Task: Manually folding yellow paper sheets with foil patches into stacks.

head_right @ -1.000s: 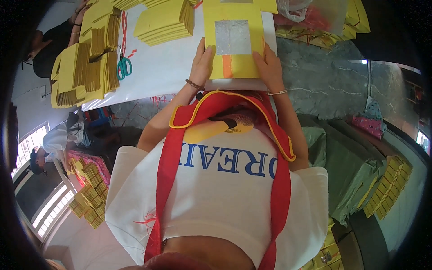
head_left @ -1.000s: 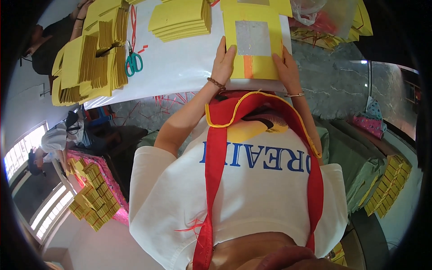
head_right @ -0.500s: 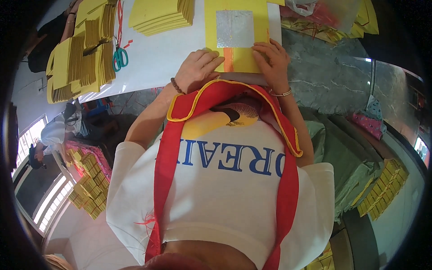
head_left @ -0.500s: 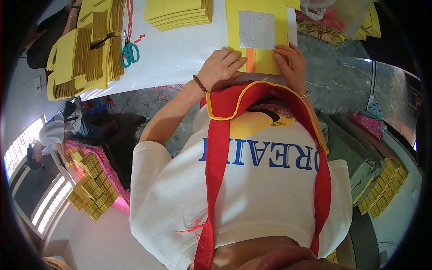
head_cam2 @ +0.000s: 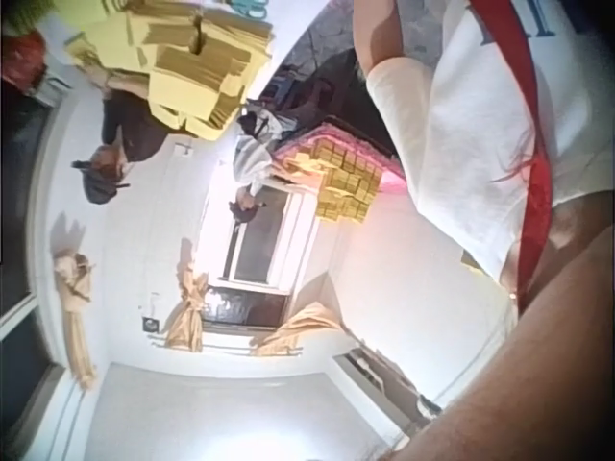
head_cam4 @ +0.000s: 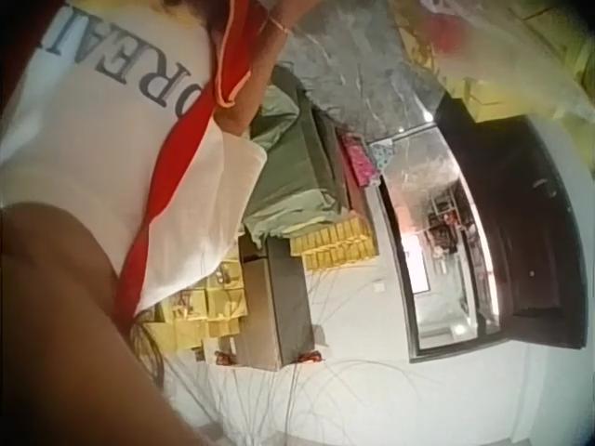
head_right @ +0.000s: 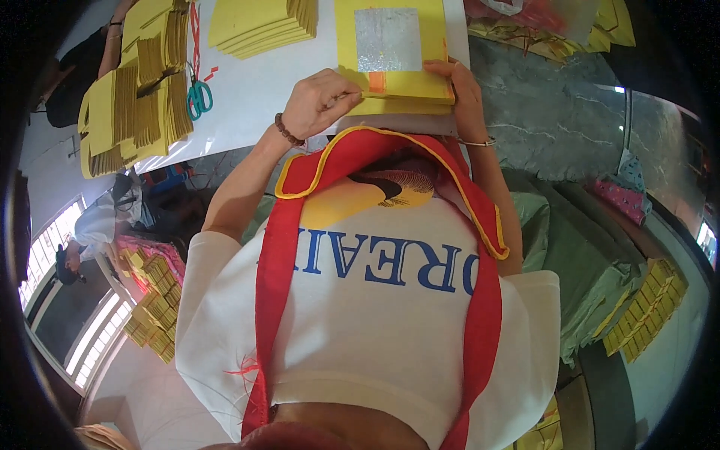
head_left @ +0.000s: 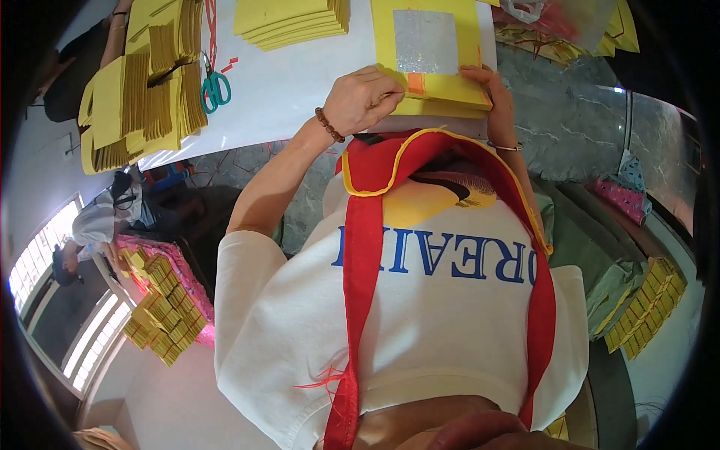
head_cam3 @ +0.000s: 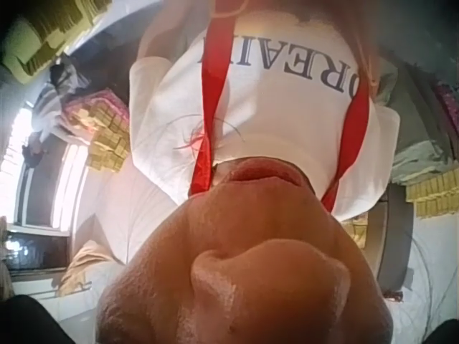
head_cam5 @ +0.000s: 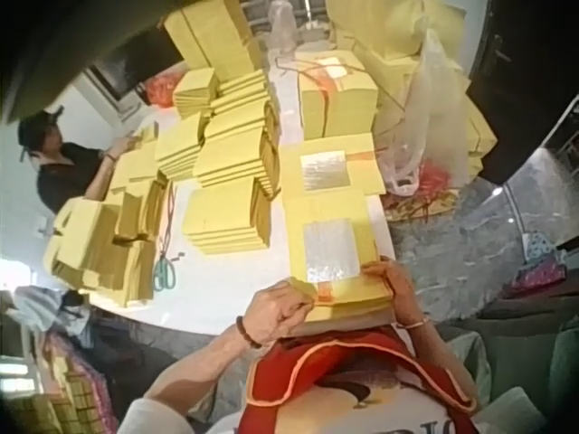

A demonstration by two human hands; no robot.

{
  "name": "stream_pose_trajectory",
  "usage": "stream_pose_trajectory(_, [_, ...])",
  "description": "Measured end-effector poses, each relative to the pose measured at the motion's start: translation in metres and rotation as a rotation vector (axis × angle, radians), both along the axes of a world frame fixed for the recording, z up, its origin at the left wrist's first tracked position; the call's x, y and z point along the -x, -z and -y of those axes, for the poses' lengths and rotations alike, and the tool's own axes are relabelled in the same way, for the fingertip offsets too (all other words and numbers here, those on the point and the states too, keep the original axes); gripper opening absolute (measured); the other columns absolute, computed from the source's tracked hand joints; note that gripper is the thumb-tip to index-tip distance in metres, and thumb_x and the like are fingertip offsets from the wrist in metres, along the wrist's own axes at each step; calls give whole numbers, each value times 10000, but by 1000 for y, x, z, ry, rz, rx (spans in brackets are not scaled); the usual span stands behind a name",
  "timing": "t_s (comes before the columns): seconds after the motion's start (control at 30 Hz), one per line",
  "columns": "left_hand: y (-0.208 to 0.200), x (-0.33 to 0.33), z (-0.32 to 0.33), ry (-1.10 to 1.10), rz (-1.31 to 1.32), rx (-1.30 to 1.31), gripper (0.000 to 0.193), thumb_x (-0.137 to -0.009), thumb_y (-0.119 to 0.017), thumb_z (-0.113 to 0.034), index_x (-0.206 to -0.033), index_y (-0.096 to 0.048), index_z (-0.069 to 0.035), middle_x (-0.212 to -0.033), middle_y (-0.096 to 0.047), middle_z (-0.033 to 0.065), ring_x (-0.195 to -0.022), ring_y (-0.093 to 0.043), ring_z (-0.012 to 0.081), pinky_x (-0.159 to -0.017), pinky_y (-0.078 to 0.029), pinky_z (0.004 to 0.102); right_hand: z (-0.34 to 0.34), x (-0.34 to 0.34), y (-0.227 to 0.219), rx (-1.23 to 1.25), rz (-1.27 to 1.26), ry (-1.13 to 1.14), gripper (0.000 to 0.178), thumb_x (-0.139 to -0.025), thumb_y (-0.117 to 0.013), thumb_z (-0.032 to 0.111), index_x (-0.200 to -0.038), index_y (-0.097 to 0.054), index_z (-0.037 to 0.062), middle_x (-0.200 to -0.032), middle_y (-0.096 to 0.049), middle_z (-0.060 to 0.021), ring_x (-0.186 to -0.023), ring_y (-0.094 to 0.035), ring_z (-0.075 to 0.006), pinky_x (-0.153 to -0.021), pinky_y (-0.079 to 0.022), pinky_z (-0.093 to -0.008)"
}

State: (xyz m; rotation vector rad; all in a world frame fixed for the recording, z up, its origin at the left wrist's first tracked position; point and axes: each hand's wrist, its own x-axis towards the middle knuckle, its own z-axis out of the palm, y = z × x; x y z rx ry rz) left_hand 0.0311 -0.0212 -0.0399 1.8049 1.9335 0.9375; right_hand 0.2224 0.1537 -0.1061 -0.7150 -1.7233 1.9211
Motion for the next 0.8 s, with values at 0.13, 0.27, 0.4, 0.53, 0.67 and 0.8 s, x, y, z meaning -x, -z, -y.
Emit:
stream_pose_trajectory(0.13, [4, 0, -2, 3, 64, 16, 85, -768, -584, -131, -759, -610, -51, -706, -612, 80, -696, -586, 253, -610, -479, 341, -1, 0, -1, -70, 5, -21, 527, -989, -239, 363, -1009, -618, -4, -1170, -568, -146, -1175, -447, -240, -1017, -303, -333])
stream_pose_trajectory(0.27, [2, 2, -5, -79, 242, 149, 105, -749, -581, -149, -758, -617, -51, -670, -604, 70, -642, -579, 220, -584, -466, 321, -1, 0, 1, -65, 17, -9, 529, -990, -234, 359, -1005, -618, -5, -1167, -570, -145, -1182, -441, -238, -1020, -299, -332])
stream_pose_trajectory(0.4, [6, 7, -6, -156, 412, 324, 152, -753, -580, -174, -777, -636, -35, -663, -614, 69, -584, -573, 159, -566, -460, 285, 0, 2, 1, -4, -15, 32, 492, -981, -267, 300, -979, -651, -8, -1110, -587, -114, -1123, -472, -210, -985, -326, -320])
stream_pose_trajectory(0.53, [8, 11, -6, -171, 464, 351, 173, -768, -583, -184, -805, -650, -29, -657, -615, 59, -574, -559, 122, -563, -455, 262, 0, 2, -1, -53, -9, 23, 488, -980, -258, 281, -985, -645, -17, -1114, -585, -119, -1130, -469, -222, -992, -319, -325])
stream_pose_trajectory(0.67, [8, 15, -10, -189, 604, 399, 192, -794, -587, -181, -834, -650, -4, -689, -614, 42, -621, -538, 89, -590, -445, 238, -3, -1, 3, -106, 22, 2, 515, -978, -246, 317, -1011, -631, -23, -1159, -563, -115, -1132, -467, -219, -995, -319, -330])
stream_pose_trajectory(0.8, [9, 20, -12, -215, 701, 418, 189, -812, -591, -163, -837, -647, 15, -729, -611, 32, -662, -524, 69, -603, -433, 224, 0, -4, 0, 21, -69, -58, 275, -886, -509, 193, -1046, -617, -3, -1191, -524, -92, -1112, -481, -188, -952, -370, -310])
